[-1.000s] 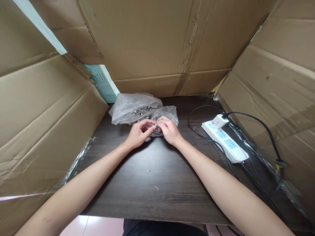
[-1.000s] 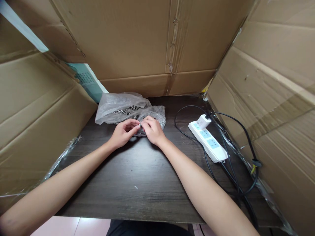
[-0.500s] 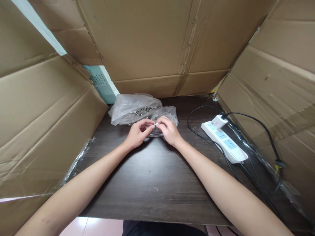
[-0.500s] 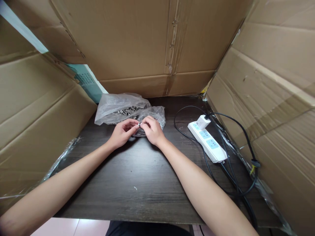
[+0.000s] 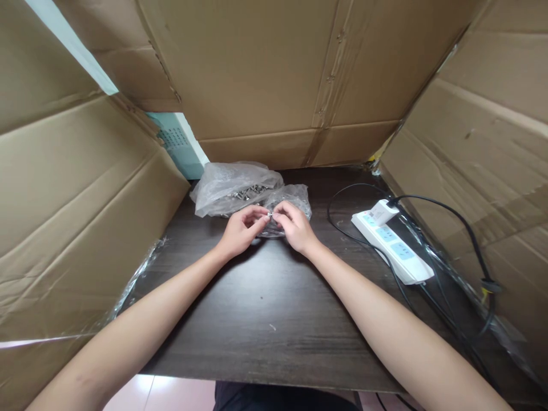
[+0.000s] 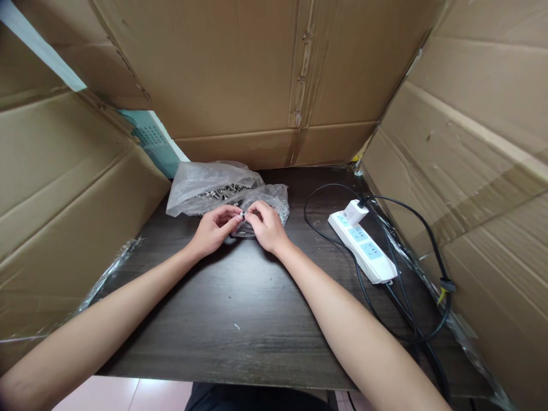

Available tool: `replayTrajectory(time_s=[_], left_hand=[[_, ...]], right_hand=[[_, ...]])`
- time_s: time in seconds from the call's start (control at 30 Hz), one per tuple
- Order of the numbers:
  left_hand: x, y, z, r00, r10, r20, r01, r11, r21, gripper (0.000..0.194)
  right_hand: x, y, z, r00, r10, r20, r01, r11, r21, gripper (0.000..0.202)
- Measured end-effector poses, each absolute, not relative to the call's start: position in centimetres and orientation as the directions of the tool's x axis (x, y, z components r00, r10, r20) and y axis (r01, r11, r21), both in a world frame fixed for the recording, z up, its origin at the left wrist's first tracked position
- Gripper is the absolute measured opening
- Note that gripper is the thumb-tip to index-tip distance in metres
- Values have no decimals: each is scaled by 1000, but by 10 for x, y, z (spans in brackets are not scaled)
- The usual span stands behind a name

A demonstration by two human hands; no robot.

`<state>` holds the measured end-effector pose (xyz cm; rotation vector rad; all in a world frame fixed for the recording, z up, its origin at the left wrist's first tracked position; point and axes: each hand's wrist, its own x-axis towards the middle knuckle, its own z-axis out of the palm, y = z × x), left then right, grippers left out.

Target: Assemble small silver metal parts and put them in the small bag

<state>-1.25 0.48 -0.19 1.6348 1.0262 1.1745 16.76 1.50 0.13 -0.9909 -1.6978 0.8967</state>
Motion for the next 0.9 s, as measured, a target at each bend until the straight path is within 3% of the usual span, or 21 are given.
replayTrajectory(time_s=[0.1, 0.27, 0.4, 0.67, 0.9], left_hand=[[-12, 4, -1, 229, 935, 269, 154, -308, 939, 34], [-12, 1, 0, 248, 932, 266, 180, -314, 932, 34], [-12, 2, 0, 246, 933, 261, 165, -306, 938, 34], [-12, 3, 0, 225, 938, 265, 155, -303, 940, 34], [-11, 1, 0, 248, 931, 268, 193, -319, 928, 33]], right_hand=[[168, 16, 1, -240, 896, 374, 229, 426, -875, 14], [169, 15, 3, -283, 870, 404, 249, 473, -845, 37], [167, 14, 3, -259, 889, 378, 268, 442, -856, 42], [168, 16, 1, -231, 902, 365, 231, 415, -880, 11], [168, 15, 3, -280, 879, 387, 244, 455, -856, 39]])
